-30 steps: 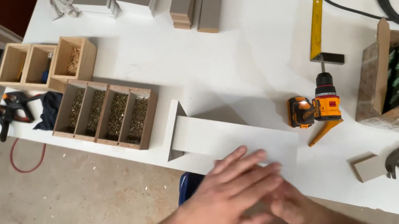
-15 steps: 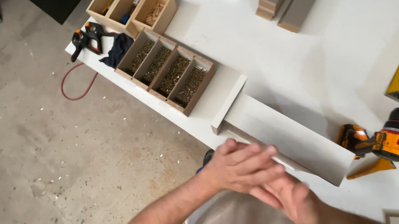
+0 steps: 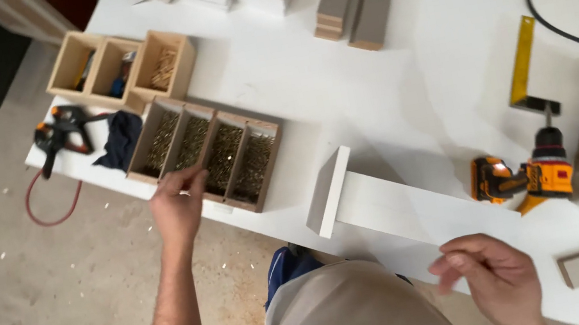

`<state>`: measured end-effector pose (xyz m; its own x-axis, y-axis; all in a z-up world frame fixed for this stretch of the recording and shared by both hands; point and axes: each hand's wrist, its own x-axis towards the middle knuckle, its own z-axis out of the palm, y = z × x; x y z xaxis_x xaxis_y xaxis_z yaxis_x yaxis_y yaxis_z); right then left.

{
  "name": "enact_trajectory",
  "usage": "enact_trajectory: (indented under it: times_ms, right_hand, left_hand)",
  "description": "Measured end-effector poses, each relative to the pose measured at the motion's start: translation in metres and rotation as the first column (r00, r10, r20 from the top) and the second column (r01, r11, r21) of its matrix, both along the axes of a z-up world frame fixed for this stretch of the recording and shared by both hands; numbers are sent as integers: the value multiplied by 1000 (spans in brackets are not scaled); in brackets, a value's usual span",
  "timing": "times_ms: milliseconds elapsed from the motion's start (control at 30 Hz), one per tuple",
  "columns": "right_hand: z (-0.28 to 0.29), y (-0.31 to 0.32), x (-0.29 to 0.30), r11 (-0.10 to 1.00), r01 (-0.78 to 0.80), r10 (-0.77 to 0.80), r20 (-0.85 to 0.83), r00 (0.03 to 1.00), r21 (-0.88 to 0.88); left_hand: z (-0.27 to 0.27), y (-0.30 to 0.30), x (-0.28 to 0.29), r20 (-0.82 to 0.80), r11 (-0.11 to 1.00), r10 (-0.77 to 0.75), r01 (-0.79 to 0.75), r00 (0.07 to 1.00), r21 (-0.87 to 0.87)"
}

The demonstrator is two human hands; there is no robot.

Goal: Attaching metal drawer slides to a wooden drawer box using a power drill and screws on a workbench.

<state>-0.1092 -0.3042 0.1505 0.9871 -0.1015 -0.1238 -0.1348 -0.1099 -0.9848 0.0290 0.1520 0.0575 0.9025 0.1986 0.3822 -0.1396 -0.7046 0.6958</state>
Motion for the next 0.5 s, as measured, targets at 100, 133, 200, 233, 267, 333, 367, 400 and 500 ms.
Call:
enact_trajectory:
  times_ms: [100,133,200,233,267,333,367,400,500]
  right_hand:
    - [-1,-11,-9,960,279,-279,40,959,13]
    - [-1,-15,-13,949,315,-315,49,948,10]
    - [-7,-20,-23,932,361,-361,51,931,9]
    - [-12,-21,-30,911,413,-413,70,908,21]
    - [-16,-25,-38,884,467,-468,89,879,30]
    - [-16,-22,-51,864,501,-504,81,860,53]
    - [-17,-22,-59,850,520,-525,80,847,80]
    - [-21,-23,-64,832,551,-555,77,828,69]
    - [-27,-21,-78,788,609,-614,56,787,86]
  left_hand:
    - [-60,45,79,-79,986,4,10,997,166]
    - [-89,69,106,-141,941,100,-48,985,335]
    - [-135,114,149,-187,862,193,-75,963,501]
    - [-152,134,165,-339,830,254,-25,906,557]
    - [-171,149,183,-475,800,316,39,821,599]
    - [-177,166,196,-560,762,245,201,791,616]
    - [-181,172,204,-636,709,195,340,747,618]
    - [-183,177,203,-643,700,164,371,748,610]
    - [-193,188,211,-706,629,-7,552,708,547]
